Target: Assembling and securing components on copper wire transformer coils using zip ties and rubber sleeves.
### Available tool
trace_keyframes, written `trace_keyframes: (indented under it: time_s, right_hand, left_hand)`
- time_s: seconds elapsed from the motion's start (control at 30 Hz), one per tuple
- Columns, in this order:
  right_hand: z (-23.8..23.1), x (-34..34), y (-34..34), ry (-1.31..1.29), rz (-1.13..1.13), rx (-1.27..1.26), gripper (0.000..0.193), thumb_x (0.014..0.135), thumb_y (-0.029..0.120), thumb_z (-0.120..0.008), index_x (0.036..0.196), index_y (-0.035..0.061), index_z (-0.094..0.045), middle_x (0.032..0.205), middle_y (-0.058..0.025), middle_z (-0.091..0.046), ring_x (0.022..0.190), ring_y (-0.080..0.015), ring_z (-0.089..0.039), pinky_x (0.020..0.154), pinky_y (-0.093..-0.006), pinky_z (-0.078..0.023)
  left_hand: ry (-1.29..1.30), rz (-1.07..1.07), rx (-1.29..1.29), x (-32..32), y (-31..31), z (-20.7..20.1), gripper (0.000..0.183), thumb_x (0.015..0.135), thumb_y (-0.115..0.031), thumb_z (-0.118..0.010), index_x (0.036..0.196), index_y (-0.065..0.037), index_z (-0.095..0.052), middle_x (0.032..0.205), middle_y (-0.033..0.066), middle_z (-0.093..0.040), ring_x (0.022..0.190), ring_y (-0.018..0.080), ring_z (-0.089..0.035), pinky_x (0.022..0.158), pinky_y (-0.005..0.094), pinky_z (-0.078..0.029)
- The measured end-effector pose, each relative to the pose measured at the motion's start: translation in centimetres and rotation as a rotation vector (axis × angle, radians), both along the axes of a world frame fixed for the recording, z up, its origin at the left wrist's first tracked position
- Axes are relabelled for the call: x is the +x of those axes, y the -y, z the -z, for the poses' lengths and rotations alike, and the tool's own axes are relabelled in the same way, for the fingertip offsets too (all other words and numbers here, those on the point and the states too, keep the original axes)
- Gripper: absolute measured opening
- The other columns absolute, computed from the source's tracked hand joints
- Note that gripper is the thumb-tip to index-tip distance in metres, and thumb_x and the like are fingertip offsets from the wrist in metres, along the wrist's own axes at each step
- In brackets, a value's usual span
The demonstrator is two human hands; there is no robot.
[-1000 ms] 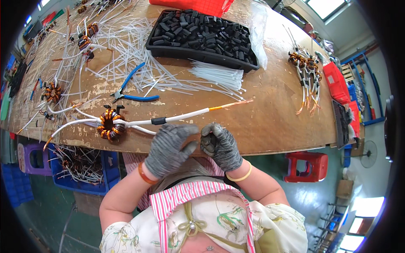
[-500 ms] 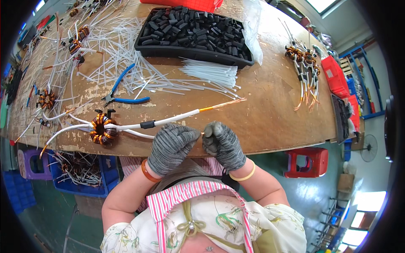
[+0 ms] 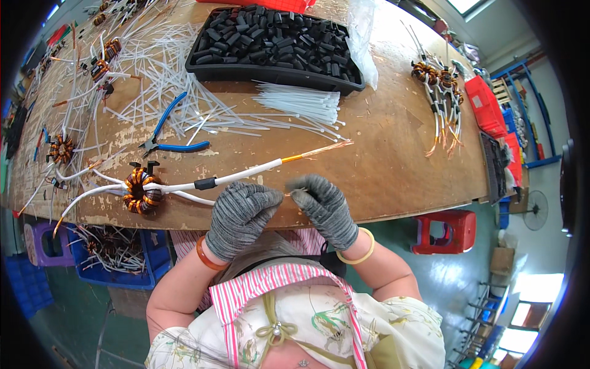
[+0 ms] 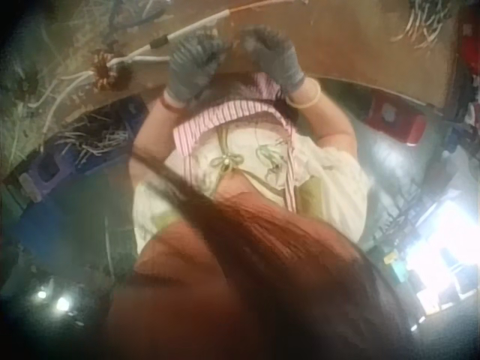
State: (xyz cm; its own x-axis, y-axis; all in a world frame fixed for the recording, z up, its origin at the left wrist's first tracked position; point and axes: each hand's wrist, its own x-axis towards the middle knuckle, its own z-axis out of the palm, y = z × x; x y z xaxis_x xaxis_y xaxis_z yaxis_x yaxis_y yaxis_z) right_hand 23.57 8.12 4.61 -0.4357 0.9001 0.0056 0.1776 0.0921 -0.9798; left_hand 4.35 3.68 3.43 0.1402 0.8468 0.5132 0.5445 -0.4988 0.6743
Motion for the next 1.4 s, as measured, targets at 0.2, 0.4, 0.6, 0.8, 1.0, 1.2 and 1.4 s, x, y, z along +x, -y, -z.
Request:
trace_keyframes:
  time_s: [0.2, 0.4, 0.6, 0.8, 1.0, 1.2, 1.4]
  right_hand:
    - [0.1, 1.3, -0.8, 0.116, 0.034, 0.355, 0.010, 0.085, 0.006, -0.063, 0.095, 0.0044, -0.065, 0.079, -0.0095, -0.061, 0.071, -0.0194, -0.058, 0.064, -0.0297, -0.047]
    - [-2.1, 1.9, -0.9, 0.289, 0.079, 0.553, 0.019, 0.077, 0.009, -0.069, 0.095, 0.0084, -0.066, 0.071, -0.0077, -0.055, 0.068, -0.0201, -0.056, 0.058, -0.0311, -0.047]
    - [-1.5, 1.3, -2.0, 0.590, -0.113, 0.967, 0.027, 0.068, 0.017, -0.072, 0.094, 0.0142, -0.067, 0.073, -0.0075, -0.054, 0.066, -0.0226, -0.056, 0.054, -0.0366, -0.046]
    - [-0.3, 3.8, -3.5, 0.245, 0.239, 0.742, 0.016, 0.074, 0.012, -0.068, 0.088, 0.0073, -0.062, 0.072, -0.0026, -0.051, 0.065, -0.0185, -0.054, 0.060, -0.0313, -0.044]
    - [1.4, 4.4, -2.2, -0.958, 0.170, -0.675, 0.034, 0.070, -0.008, -0.043, 0.099, 0.0036, -0.057, 0.098, -0.0107, -0.058, 0.097, -0.0257, -0.056, 0.097, -0.0482, -0.043]
    - [0.6, 1.8, -0.4, -0.913, 0.143, -0.736, 0.029, 0.079, -0.007, -0.051, 0.106, 0.0041, -0.053, 0.111, -0.0132, -0.056, 0.121, -0.0342, -0.048, 0.105, -0.0492, -0.038]
    - [0.6, 1.6, -0.6, -0.898, 0.030, -0.624, 0.031, 0.086, 0.000, -0.054, 0.116, 0.0021, -0.050, 0.113, -0.0125, -0.056, 0.117, -0.0290, -0.053, 0.103, -0.0415, -0.043]
  left_hand:
    - [-0.021, -0.020, 0.007, -0.1, 0.2, 0.1, 0.023, 0.074, -0.009, -0.069, 0.096, -0.012, -0.067, 0.087, 0.0055, -0.066, 0.081, 0.0263, -0.060, 0.075, 0.0381, -0.047]
    - [0.015, -0.010, 0.027, -0.2, 0.3, 0.2, 0.022, 0.074, -0.008, -0.069, 0.095, -0.013, -0.067, 0.087, 0.0052, -0.066, 0.080, 0.0259, -0.061, 0.075, 0.0374, -0.047]
    - [-0.002, -0.020, 0.006, -0.1, 0.2, 0.0, 0.022, 0.074, -0.008, -0.070, 0.096, -0.013, -0.067, 0.087, 0.0054, -0.066, 0.081, 0.0259, -0.061, 0.074, 0.0374, -0.048]
    - [0.037, -0.044, 0.019, 0.1, 0.2, -0.1, 0.021, 0.074, -0.008, -0.070, 0.095, -0.012, -0.067, 0.086, 0.0067, -0.066, 0.081, 0.0264, -0.062, 0.074, 0.0377, -0.048]
    - [0.036, -0.059, 0.016, -0.2, 0.2, -0.3, 0.023, 0.070, -0.004, -0.073, 0.091, -0.011, -0.068, 0.087, 0.0057, -0.067, 0.080, 0.0229, -0.063, 0.073, 0.0331, -0.050]
    - [0.044, -0.064, -0.005, -0.1, 0.2, -0.3, 0.023, 0.070, -0.004, -0.073, 0.091, -0.011, -0.068, 0.086, 0.0056, -0.067, 0.080, 0.0227, -0.063, 0.073, 0.0328, -0.050]
    - [0.033, -0.071, 0.008, -0.1, 0.4, -0.2, 0.022, 0.070, -0.004, -0.074, 0.091, -0.011, -0.068, 0.087, 0.0054, -0.067, 0.079, 0.0228, -0.063, 0.072, 0.0330, -0.050]
